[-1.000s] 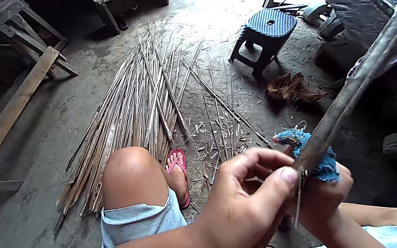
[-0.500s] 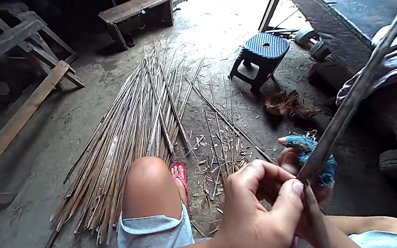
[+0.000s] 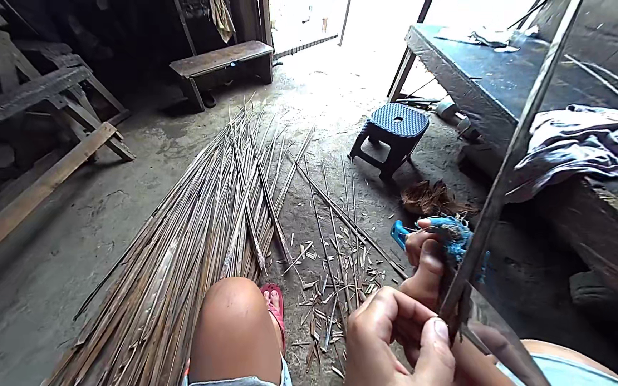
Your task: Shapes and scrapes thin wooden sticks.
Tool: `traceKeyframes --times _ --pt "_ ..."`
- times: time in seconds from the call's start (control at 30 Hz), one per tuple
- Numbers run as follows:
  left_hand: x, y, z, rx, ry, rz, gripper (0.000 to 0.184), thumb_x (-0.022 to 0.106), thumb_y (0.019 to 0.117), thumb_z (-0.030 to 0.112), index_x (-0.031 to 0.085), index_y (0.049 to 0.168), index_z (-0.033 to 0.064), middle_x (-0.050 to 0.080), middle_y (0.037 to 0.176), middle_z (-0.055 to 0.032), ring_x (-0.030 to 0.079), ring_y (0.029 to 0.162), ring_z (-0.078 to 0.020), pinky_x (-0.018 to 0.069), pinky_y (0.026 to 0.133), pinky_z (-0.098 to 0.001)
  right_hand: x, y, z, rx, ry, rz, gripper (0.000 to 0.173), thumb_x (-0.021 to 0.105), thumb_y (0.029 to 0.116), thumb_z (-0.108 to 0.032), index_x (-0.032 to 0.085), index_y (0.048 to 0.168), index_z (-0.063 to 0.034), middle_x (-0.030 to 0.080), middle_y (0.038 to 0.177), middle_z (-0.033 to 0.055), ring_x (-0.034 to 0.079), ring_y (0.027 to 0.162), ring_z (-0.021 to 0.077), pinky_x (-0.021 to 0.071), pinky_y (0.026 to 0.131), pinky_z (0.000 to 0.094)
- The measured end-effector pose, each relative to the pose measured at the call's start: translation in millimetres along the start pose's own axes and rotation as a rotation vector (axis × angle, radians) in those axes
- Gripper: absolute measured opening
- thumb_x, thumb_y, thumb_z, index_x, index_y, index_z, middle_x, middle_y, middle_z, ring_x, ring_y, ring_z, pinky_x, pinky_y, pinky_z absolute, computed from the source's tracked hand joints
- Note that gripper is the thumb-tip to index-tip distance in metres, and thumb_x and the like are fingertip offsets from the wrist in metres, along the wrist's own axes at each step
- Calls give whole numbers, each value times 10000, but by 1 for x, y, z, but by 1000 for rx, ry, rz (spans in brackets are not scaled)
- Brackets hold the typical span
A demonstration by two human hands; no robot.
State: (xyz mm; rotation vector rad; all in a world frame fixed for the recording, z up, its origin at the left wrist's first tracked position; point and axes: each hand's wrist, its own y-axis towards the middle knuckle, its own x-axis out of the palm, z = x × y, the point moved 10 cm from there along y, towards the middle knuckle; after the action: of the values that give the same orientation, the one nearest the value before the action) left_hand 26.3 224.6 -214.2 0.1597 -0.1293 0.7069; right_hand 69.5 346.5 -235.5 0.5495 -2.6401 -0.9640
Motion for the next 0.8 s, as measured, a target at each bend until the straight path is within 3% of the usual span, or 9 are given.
traceKeyframes --times 0.03,0.17,0.27,0.3,0.37,0.5,0.57,0.67,0.8 --pt "-1 -1 0 2 1 0 62 556 909 -50 612 905 -76 602 803 -15 563 707 48 482 675 -118 2 5 -10 -61 -21 12 411 445 1090 -393 617 988 -34 609 786 -115 556 757 -151 460 758 66" --pt "1 -7 -2 4 -11 -6 60 541 918 -38 592 905 -66 590 802 -6 555 704 50 475 671 -121 3 6 -11 -85 -23 0 376 407 1111 -361 587 1029 -41 579 824 -146 532 797 -162 438 791 71" --pt "5 -14 -3 24 -8 4 75 540 916 -31 593 894 -79 581 793 -27 547 695 40 469 653 -124 -5 12 -11 -211 146 221 403 513 1062 -231 531 976 161 664 877 20 632 856 -85 485 780 56" --pt "6 -15 -2 30 1 1 75 539 917 -31 591 894 -80 576 794 -31 544 699 35 466 653 -125 -7 15 -14 -20 71 246 362 492 1041 -190 546 999 166 678 894 0 630 871 -109 484 796 51" --pt "6 -13 1 65 46 -29 76 537 915 -22 585 892 -76 568 798 -45 547 711 9 466 660 -139 -7 17 -23 153 34 252 378 519 1049 -243 577 1000 127 669 878 -39 612 861 -140 475 817 48" --pt "2 7 22 231 203 -107 196 547 916 46 641 985 -111 626 897 -122 618 789 -76 525 711 -210 3 22 -27 -53 145 89 290 518 1071 -299 590 962 -41 568 774 -171 518 736 -164 423 733 51" --pt "0 19 28 234 224 -147 212 598 960 88 681 1030 -94 646 910 -103 628 762 -39 539 693 -179 9 25 -20 61 404 19 125 593 1016 -184 611 945 -83 604 747 -171 554 704 -146 443 699 33" --pt "2 27 29 218 206 -194 178 623 968 89 701 1005 -67 653 875 -75 612 741 -10 516 684 -153 12 27 -21 173 430 56 188 496 1027 -26 579 866 25 584 674 -68 547 636 -95 443 664 58" --pt "3 24 33 218 212 -189 134 621 940 29 701 946 -79 678 813 -79 615 705 5 509 682 -141 17 24 -17 180 403 1 311 414 1102 -181 564 901 2 581 737 -94 542 693 -108 435 709 70"
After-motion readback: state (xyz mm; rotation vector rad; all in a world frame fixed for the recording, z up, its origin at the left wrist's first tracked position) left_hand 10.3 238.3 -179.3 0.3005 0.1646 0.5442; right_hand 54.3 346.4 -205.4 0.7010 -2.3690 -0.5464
